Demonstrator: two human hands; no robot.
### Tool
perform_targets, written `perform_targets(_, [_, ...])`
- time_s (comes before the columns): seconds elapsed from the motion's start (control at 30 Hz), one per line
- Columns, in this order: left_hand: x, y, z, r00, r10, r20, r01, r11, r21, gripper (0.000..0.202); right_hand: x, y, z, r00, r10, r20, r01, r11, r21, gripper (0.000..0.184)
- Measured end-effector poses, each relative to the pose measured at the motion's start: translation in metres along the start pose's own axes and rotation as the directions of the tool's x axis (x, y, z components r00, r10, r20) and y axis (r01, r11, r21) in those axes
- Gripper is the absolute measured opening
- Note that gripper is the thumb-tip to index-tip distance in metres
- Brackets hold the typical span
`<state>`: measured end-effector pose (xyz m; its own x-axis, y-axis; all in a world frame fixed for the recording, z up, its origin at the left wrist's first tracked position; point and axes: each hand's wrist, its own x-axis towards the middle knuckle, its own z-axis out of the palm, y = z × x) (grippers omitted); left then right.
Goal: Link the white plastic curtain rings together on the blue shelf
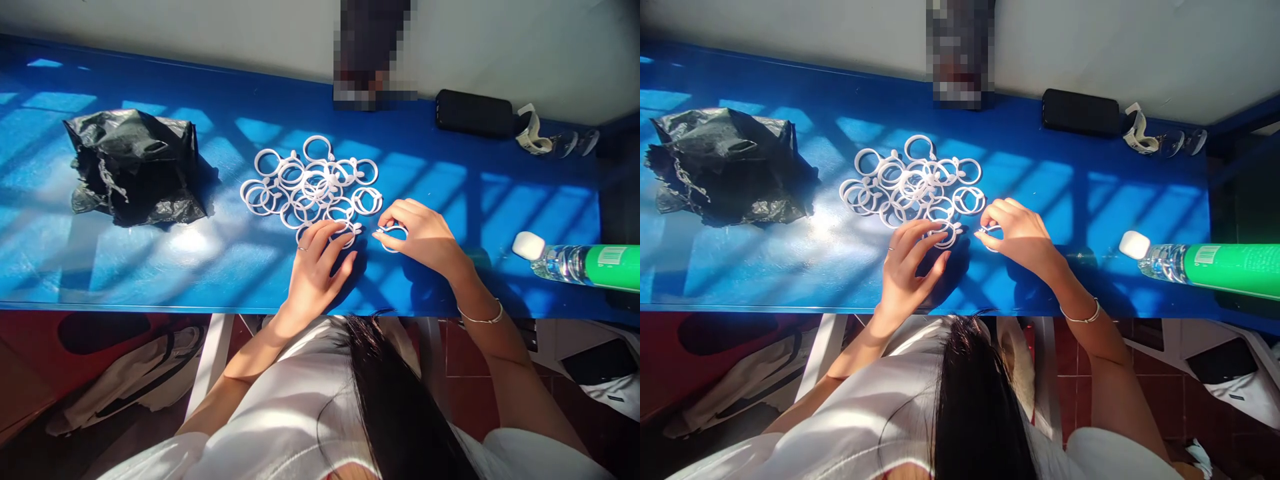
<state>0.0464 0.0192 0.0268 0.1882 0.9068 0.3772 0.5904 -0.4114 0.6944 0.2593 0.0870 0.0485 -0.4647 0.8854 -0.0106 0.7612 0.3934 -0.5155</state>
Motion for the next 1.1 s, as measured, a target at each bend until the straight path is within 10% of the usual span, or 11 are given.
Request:
perform_targets(0.17, [0.001, 0.004, -0.001, 1.000, 0.026, -0.005, -0.027, 0.998, -0.062, 0.021, 0.000, -0.008, 0.003, 0.992, 0.119, -0.049, -0.103, 0.962, 0.252, 0.008])
perform_targets(0.37, [0.004, 0.009, 0.000, 0.999, -0.002, 0.033, 0.005, 0.996, -0.085, 0.025, -0.006, -0.025, 0.014, 0.980, 0.182, -0.077, -0.079, 0.719, 0.691, 0.013])
perform_targets(0.77, [0.002, 0.012, 0.001, 0.995, -0.101, 0.017, 0.102, 0.993, -0.054, 0.049, -0.009, -0.032, 0.021, 0.971, 0.056, -0.232, 0.085, 0.826, 0.557, 0.016])
perform_targets(1.1, [-0.003, 0.011, 0.004, 0.994, -0.102, -0.048, 0.091, 0.978, -0.187, 0.055, -0.006, -0.031, 0.025, 0.975, -0.005, -0.221, 0.150, 0.749, 0.645, 0.014])
